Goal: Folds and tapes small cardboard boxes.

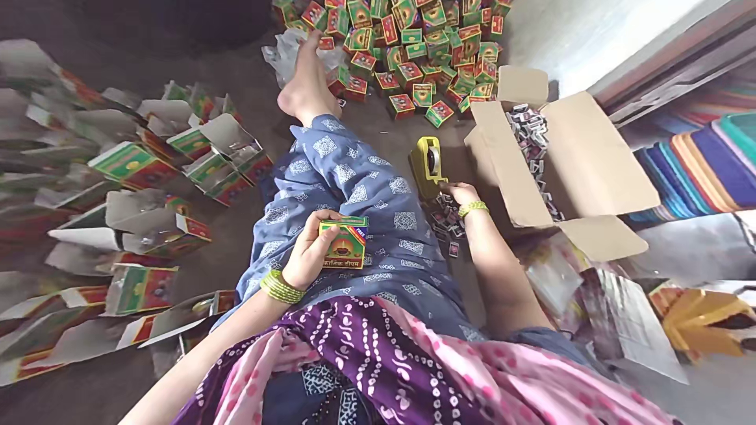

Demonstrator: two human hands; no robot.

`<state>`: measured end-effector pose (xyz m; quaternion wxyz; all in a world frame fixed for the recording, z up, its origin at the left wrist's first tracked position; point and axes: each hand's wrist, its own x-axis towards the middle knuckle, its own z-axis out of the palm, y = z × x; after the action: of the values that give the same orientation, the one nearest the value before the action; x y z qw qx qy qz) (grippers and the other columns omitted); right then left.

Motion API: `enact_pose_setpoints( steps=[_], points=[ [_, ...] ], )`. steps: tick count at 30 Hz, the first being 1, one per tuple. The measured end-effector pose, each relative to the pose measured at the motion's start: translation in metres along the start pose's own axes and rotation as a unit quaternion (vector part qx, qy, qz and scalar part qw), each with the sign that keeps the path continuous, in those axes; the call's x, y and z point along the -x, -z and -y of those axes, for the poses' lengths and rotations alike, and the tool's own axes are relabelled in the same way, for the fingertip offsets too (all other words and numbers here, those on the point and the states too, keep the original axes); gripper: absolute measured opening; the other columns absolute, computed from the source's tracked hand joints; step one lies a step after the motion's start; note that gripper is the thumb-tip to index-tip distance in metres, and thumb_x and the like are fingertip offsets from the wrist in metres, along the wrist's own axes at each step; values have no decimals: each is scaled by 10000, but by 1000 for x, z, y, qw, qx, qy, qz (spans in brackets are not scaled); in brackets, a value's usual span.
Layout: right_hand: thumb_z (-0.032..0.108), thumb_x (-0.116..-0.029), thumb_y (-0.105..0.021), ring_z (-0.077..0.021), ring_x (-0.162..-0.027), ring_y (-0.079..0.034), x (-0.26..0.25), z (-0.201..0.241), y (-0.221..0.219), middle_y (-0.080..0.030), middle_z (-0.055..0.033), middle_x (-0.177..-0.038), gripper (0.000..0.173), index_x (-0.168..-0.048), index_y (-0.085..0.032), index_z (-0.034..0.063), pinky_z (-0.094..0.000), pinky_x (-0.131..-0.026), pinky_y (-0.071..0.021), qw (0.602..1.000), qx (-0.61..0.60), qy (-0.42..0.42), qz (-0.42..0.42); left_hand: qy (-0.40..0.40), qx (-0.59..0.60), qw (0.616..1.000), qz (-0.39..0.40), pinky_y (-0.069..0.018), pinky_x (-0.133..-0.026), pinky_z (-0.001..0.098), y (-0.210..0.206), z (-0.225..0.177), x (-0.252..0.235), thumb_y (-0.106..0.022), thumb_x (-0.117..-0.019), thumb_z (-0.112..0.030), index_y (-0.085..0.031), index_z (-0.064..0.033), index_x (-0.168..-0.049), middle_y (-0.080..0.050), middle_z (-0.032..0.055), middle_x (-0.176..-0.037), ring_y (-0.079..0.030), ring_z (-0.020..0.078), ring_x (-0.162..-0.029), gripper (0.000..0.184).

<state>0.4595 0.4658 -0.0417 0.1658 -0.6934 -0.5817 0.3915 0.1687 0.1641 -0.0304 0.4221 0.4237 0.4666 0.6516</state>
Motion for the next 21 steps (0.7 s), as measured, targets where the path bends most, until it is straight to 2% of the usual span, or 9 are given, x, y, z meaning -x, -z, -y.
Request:
enact_pose_setpoints(
  steps=[5,8,10,12,14,16,17,19,21],
  points=[
    [324,-922,-783,-336,-1081,-671,-5,-3,-8,-729,-173,-1115,326,-1119,-757,66,-577,-979,-493,995,76,60,-31,-4,1,1000,-2,-619,-844,348,1,-1,2,-417,-1036,-133,-486,-26,-1276,-674,53,-1142,-705,141,-969,272],
    [273,-942,-734,-406,-1116,-661,9,14,-8,-716,-220,-1125,271,-1105,-751,57,-624,-972,-491,971,229,49,-44,-6,-1,1000,-10,-621,-841,349,0,-2,4,-424,-1043,-137,-488,-22,-1280,-678,54,-1128,-708,143,-963,272],
    [250,-956,-701,-410,-1161,-646,16,21,-7,-702,-232,-1171,277,-1145,-737,51,-623,-994,-484,962,272,29,-25,-15,-2,1000,-15,-619,-856,351,-1,-1,4,-439,-1049,-143,-482,-17,-1286,-672,63,-1159,-706,150,-979,272],
    [230,-966,-696,-377,-1131,-655,23,27,-7,-706,-219,-1145,265,-1149,-728,40,-590,-988,-488,976,207,64,-12,-39,-5,999,-24,-613,-892,362,-1,0,3,-465,-1056,-146,-473,-5,-1302,-648,87,-1243,-698,166,-1038,284],
    [229,-979,-702,-257,-1001,-661,48,41,-11,-711,-141,-1062,214,-1107,-725,59,-476,-894,-521,988,42,146,20,-59,-21,997,-35,-601,-924,374,0,3,2,-472,-1060,-148,-491,-9,-1302,-609,102,-1312,-674,178,-1102,280],
    [237,-977,-712,-154,-926,-666,95,63,-21,-709,-64,-1058,231,-1141,-702,75,-365,-827,-562,965,-125,207,98,-52,-36,997,-44,-606,-908,381,0,4,2,-479,-1062,-153,-531,-30,-1267,-607,100,-1321,-677,182,-1093,245],
    [226,-983,-694,-158,-985,-679,119,74,-26,-708,-59,-1141,257,-1190,-696,72,-372,-876,-581,943,-186,229,152,-46,-43,997,-45,-608,-902,383,0,4,1,-485,-1061,-150,-548,-35,-1245,-610,97,-1312,-678,182,-1084,226],
    [200,-999,-642,-203,-1114,-662,165,94,-38,-680,-73,-1274,246,-1188,-716,61,-427,-971,-565,898,-257,260,244,-45,-54,997,-45,-606,-904,389,-1,5,-1,-484,-1058,-146,-562,-32,-1217,-610,100,-1296,-673,184,-1085,211],
    [161,-1008,-594,-233,-1229,-627,199,105,-54,-639,-94,-1383,195,-1074,-738,49,-457,-1042,-529,869,-286,259,310,-53,-68,995,-47,-600,-916,390,-1,7,-1,-458,-1070,-157,-570,-28,-1214,-613,105,-1290,-664,184,-1104,223]
  ],
)
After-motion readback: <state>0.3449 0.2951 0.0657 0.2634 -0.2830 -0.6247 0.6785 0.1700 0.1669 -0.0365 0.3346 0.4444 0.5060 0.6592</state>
